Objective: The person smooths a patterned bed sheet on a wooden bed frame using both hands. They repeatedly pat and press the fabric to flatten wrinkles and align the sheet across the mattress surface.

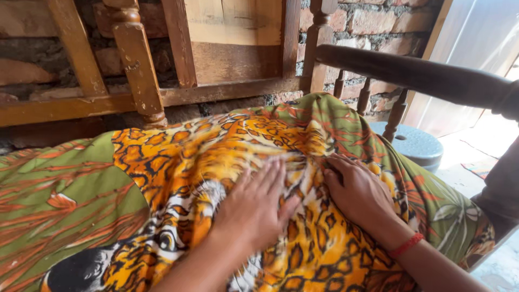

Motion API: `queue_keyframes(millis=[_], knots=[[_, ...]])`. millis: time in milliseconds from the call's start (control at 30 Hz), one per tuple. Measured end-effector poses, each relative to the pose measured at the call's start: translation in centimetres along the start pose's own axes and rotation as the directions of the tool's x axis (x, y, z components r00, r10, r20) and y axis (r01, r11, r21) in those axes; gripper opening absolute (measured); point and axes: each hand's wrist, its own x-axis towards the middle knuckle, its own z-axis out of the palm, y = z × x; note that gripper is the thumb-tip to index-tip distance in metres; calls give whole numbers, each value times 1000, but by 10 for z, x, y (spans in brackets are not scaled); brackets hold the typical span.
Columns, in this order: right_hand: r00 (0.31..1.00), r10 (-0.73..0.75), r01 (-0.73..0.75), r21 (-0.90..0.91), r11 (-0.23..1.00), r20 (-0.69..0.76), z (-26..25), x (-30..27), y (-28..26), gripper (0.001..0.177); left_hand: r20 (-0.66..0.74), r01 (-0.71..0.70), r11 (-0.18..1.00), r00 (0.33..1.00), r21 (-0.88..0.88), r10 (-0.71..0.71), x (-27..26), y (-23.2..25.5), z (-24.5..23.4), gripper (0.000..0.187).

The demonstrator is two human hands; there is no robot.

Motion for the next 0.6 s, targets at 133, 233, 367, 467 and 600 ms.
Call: queue_keyframes(millis=[133, 233, 367, 467, 600], knots=[[983, 97, -96, -13, 995, 157, -23, 10, -22, 44, 99, 4, 999, 995, -37, 0, -15, -1, 24, 78], [997, -73, 73, -60, 996, 6, -35, 25, -34, 59, 123, 38, 999, 992, -30, -34, -20, -4, 31, 75], [849, -529, 529, 40, 848, -13, -18, 2, -41, 54, 31, -15, 997, 999, -74, 18, -14, -12, 49, 64], [872, -231, 211, 95, 973, 432, -35, 15, -44, 59, 0, -21, 998, 1000, -54, 21, -18, -17, 52, 62], [826, -514, 469, -222, 855, -231, -45, 31, -45, 82, 49, 18, 995, 999, -98, -13, -20, -11, 49, 64]])
